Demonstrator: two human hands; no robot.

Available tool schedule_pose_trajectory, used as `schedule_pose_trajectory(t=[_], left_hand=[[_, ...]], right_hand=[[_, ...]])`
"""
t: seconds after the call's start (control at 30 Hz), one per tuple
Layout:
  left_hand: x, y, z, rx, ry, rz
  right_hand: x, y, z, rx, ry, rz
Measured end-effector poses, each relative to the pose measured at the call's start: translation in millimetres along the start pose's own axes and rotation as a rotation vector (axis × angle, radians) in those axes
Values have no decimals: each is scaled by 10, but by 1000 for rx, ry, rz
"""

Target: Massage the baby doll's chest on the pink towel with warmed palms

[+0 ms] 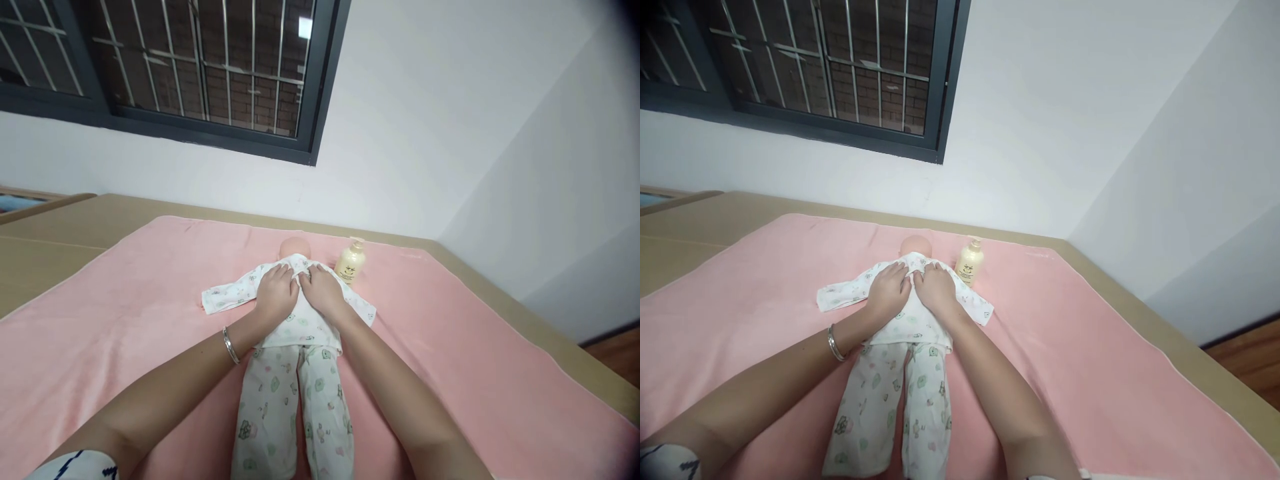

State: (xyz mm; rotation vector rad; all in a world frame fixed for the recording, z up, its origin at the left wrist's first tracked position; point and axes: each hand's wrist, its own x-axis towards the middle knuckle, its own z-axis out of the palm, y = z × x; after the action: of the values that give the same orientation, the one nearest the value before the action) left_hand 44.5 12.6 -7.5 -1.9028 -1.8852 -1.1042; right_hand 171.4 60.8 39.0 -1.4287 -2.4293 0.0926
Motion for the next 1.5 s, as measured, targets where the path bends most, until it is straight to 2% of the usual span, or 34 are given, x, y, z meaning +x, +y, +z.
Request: schedule_pose_trajectory(t=[0.17,0.43,0.53,0.67,0.8,0.97,1.3,1.5], left_hand=[[-6,-21,14,-29,0,-32],[161,-200,56,-108,-169,-120],[142,-221,97,-87,-139,-102],[81,-197,132,-55,-114,-93],[50,-157,128,-44,-92,-110],[60,-128,105,-36,-81,-104],[130,-207,64,-169,-71,-158],[93,-247,136,-225,-27,-167]], right_hand=[[36,33,-15,0,-2,-25],[-185,-209,-60,-70,30,-48],[-199,-217,-57,-55,18,-63],[-71,-98,-43,-48,-6,-97],[44,-9,-4,-64,-20,-93],[49,0,54,-60,7,-90],[0,-33,73,-73,20,-77],[38,6,65,-10,-56,-101]])
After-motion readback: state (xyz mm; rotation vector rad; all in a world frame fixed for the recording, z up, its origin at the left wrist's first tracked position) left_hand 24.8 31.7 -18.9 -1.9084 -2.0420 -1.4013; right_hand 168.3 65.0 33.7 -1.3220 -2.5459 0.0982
